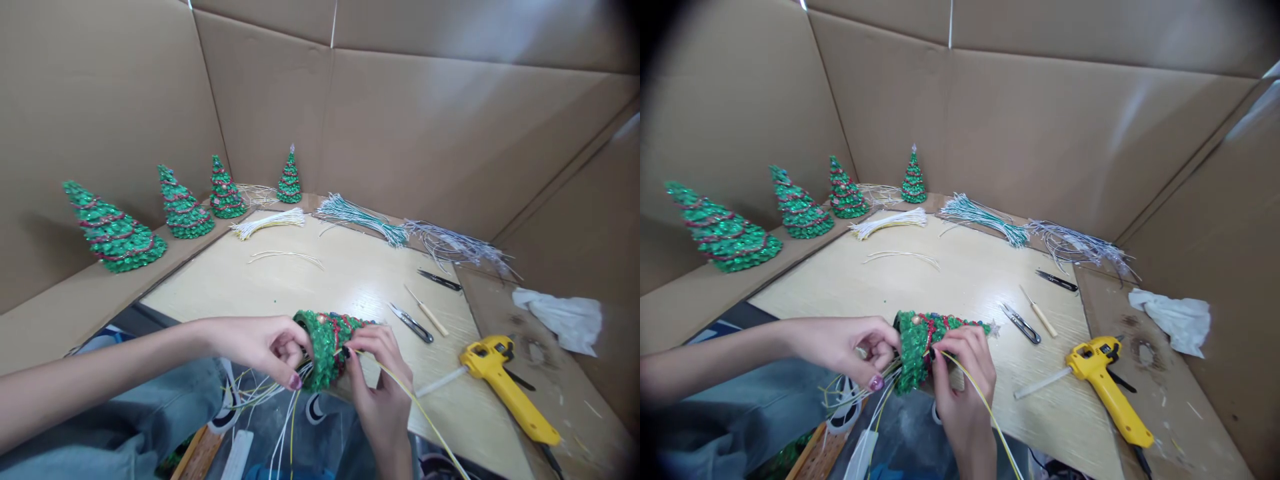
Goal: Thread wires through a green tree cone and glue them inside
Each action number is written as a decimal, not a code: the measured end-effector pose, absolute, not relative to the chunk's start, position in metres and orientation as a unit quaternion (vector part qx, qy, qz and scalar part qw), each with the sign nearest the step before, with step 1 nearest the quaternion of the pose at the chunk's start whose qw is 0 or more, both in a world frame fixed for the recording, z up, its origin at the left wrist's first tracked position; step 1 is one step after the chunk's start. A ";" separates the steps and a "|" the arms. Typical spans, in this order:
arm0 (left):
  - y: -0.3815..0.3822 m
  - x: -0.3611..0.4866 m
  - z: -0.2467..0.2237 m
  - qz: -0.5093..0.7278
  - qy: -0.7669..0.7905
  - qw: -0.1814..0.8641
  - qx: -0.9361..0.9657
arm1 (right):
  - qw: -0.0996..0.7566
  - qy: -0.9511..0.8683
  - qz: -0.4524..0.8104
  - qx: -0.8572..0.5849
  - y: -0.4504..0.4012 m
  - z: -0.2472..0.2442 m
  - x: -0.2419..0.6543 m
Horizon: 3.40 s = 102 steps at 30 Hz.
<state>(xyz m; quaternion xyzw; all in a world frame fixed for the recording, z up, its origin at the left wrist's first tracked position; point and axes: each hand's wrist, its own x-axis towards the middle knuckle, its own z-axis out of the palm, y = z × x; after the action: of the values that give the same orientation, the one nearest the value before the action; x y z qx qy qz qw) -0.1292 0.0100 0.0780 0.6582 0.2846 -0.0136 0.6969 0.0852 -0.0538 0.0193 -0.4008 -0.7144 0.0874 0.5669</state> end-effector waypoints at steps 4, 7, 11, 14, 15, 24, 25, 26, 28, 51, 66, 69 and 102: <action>0.010 -0.128 0.075 -0.002 0.275 0.699 0.660 | 0.558 -0.726 0.066 -0.396 -0.056 0.021 0.083; 0.011 -0.128 0.072 0.008 0.277 0.694 0.665 | 0.547 -0.739 0.042 -0.391 -0.057 0.022 0.085; 0.012 -0.129 0.069 0.041 0.294 0.679 0.672 | 0.544 -0.745 0.019 -0.386 -0.056 0.021 0.085; 0.014 -0.129 0.068 0.053 0.316 0.662 0.678 | 0.547 -0.743 0.006 -0.385 -0.055 0.019 0.081; 0.015 -0.130 0.068 0.056 0.321 0.657 0.680 | 0.548 -0.742 0.003 -0.386 -0.055 0.019 0.080; 0.021 -0.132 0.065 0.068 0.317 0.634 0.702 | 0.534 -0.750 -0.059 -0.386 -0.056 0.021 0.077; 0.021 -0.132 0.066 0.066 0.316 0.635 0.702 | 0.536 -0.749 -0.064 -0.384 -0.056 0.021 0.076; 0.021 -0.131 0.066 0.063 0.316 0.635 0.702 | 0.539 -0.748 -0.067 -0.383 -0.056 0.021 0.075; 0.020 -0.131 0.068 0.059 0.319 0.629 0.706 | 0.542 -0.747 -0.072 -0.378 -0.057 0.021 0.072; 0.016 -0.131 0.076 0.041 0.315 0.598 0.736 | 0.525 -0.757 -0.094 -0.378 -0.060 0.023 0.072; 0.021 -0.130 0.067 0.069 0.313 0.655 0.684 | 0.525 -0.757 -0.074 -0.383 -0.055 0.017 0.072; 0.022 -0.131 0.063 0.075 0.303 0.666 0.677 | 0.543 -0.741 -0.062 -0.391 -0.054 0.015 0.073; 0.035 -0.144 0.108 0.023 0.408 0.390 0.825 | 0.478 -0.559 0.124 -0.666 -0.048 0.002 0.140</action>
<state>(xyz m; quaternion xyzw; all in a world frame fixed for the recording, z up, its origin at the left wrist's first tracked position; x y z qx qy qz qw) -0.1441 0.0348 0.1083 0.8249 0.4084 0.0228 0.3902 0.1405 -0.0485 0.0020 -0.6657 -0.5591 0.1242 0.4783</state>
